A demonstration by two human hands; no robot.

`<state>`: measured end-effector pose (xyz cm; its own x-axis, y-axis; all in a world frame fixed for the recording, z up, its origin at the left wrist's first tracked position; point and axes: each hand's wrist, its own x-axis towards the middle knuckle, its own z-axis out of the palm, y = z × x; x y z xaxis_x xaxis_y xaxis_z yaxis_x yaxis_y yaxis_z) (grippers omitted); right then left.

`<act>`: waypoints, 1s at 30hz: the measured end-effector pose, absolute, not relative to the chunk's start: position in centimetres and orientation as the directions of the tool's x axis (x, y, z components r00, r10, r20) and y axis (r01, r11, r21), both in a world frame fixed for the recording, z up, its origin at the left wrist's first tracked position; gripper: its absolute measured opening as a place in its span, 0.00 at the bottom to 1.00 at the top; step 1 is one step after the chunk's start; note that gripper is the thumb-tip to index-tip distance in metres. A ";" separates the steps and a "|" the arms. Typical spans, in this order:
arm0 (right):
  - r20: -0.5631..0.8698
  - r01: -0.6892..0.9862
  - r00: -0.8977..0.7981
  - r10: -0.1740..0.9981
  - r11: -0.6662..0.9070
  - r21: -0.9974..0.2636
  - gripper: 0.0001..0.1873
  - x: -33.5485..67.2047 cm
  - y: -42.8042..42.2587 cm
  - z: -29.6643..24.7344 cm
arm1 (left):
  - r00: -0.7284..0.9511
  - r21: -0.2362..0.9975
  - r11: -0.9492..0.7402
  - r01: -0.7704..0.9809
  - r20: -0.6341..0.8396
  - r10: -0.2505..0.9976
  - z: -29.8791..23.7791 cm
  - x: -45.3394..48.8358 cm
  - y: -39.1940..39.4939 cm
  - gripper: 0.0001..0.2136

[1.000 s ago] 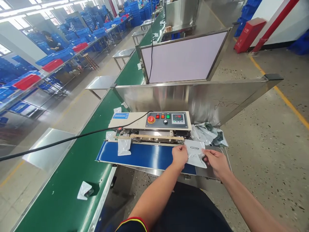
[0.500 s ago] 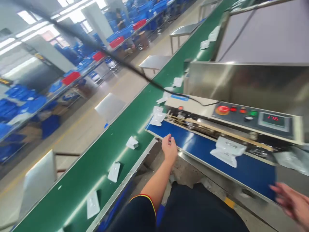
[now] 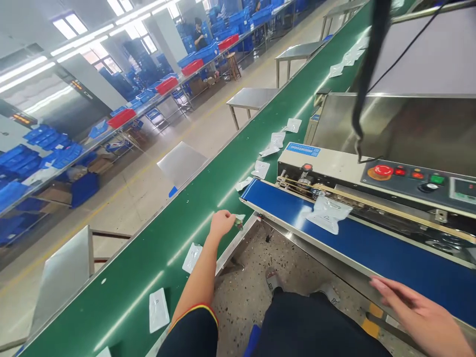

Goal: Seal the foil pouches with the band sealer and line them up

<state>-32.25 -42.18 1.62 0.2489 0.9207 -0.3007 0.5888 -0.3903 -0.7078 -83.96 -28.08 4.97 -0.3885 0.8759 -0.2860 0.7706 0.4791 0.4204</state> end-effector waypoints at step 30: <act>-0.549 -0.325 0.612 0.570 -0.452 -0.831 0.30 -16.1 -37.5 -1.4 | 0.286 0.775 0.630 0.037 -0.613 0.737 -2.2 -30.1 -28.6 0.24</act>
<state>-16.11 -37.47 -1.39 0.6119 0.5696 -0.5488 -0.3249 -0.4515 -0.8310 -30.08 -28.58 -2.15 0.2861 0.7368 -0.6126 0.0370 0.6303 0.7754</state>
